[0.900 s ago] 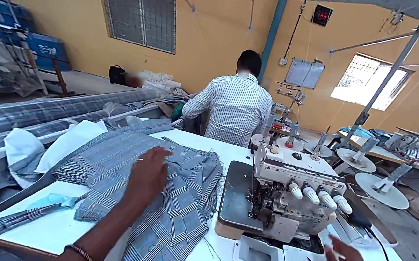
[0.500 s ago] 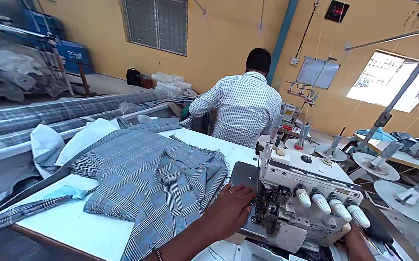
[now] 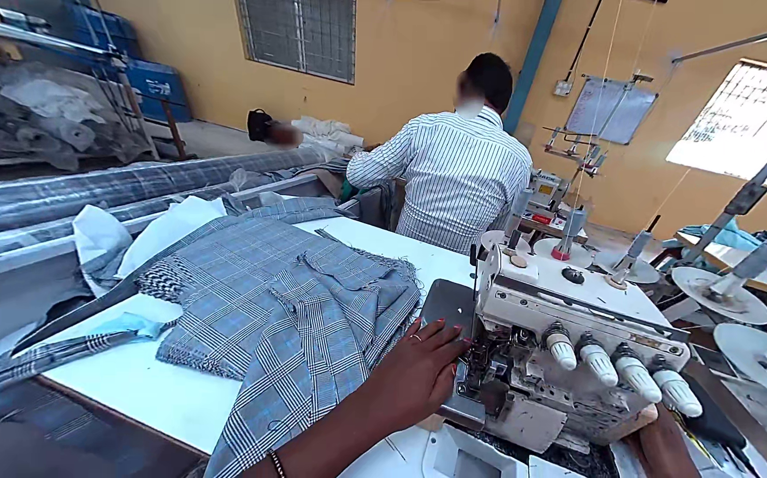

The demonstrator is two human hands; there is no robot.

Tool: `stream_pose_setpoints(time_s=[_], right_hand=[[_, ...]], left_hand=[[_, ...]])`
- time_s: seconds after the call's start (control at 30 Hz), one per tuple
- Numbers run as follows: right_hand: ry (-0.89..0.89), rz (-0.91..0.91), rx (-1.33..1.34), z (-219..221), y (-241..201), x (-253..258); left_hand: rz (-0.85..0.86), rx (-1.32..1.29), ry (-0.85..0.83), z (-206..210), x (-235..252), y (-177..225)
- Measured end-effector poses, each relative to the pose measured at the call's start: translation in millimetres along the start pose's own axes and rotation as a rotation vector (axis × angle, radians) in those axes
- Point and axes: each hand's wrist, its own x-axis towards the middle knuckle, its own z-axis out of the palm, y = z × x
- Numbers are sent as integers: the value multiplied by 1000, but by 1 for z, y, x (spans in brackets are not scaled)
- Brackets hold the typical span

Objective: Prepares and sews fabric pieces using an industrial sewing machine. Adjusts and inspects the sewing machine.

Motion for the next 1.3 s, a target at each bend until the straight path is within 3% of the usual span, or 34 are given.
stream_pose_setpoints(time_s=[0.2, 0.3, 0.33, 0.43, 0.5, 0.8, 1.3], right_hand=[[-203, -56, 159, -7, -6, -4], [-214, -36, 167, -6, -15, -9], [-231, -46, 182, -8, -13, -7], [-233, -61, 208, -14, 5, 2], [-221, -67, 195, -14, 9, 3], [-210, -42, 161, -12, 2, 0], [-185, -41, 73, -11, 0, -1]], left_hand=[[-7, -20, 13, 1, -1, -1], [-67, -125, -37, -7, 1, 0], [-94, -167, 5, -7, 2, 2], [-83, -166, 401, 4, 6, 13], [-71, -115, 533, 8, 12, 26], [-221, 0, 520, 16, 22, 52], [-278, 77, 586, 20, 27, 63]])
